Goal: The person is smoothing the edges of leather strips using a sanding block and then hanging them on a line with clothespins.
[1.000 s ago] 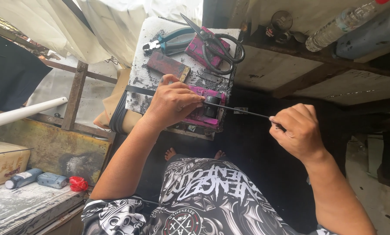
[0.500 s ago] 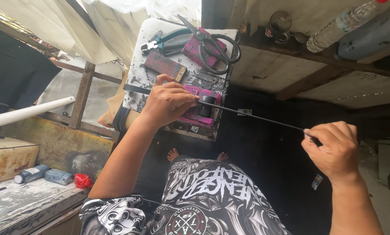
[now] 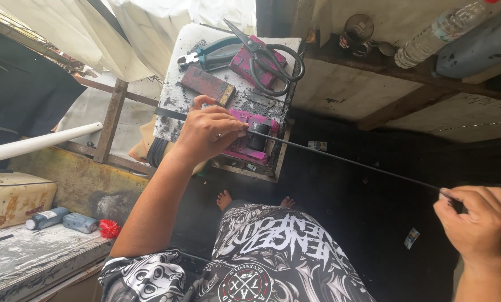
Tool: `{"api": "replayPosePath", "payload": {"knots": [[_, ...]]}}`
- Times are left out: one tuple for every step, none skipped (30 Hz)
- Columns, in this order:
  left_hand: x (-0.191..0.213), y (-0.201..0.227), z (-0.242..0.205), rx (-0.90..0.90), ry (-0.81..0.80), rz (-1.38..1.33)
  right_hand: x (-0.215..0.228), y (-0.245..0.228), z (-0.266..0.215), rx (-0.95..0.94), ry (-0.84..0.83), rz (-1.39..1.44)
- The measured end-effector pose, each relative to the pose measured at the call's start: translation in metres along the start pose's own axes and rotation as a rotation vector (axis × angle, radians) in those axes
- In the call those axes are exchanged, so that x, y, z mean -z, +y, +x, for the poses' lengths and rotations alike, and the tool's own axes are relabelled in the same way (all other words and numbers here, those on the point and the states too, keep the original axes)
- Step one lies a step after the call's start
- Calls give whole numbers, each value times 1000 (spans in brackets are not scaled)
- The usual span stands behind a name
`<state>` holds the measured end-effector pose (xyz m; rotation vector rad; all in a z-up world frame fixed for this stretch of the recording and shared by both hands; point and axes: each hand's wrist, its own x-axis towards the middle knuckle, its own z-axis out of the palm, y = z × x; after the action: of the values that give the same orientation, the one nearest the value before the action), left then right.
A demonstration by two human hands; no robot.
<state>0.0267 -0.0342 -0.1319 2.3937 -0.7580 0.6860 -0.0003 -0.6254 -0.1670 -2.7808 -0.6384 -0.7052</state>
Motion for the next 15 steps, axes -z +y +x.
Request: {"api": "replayPosePath", "payload": {"knots": [[0,0,0,3,-5,6,1,5,-5,-16,4,-7],[0,0,0,3,-6,7,1,13,-10,-17,5,-5],[0,0,0,1,-5,11,1,21,-15,-18,6,55],[0,0,0,0,-5,14,0,29,-20,-19,8,117],[-1,0,0,-1,-3,15,1,36,-23,-18,10,116],[-1,1,0,1,-8,24,1,43,-27,-12,11,170],[-1,1,0,3,-12,32,1,50,-30,-6,12,224],[-1,1,0,4,-12,33,1,58,-38,-5,12,225],[0,1,0,9,-21,33,1,65,-47,-50,-6,211],[0,1,0,15,-31,33,0,73,-55,-96,-24,197],[0,1,1,16,-31,34,-2,80,-65,-95,-25,198],[0,1,1,18,-32,37,-4,86,-74,-254,-59,240],[0,2,1,19,-33,41,-6,93,-84,-414,-93,280],[0,3,1,21,-32,42,-8,109,-93,-412,-94,281],[0,3,1,28,-35,42,-11,125,-102,-375,-141,139]]}}
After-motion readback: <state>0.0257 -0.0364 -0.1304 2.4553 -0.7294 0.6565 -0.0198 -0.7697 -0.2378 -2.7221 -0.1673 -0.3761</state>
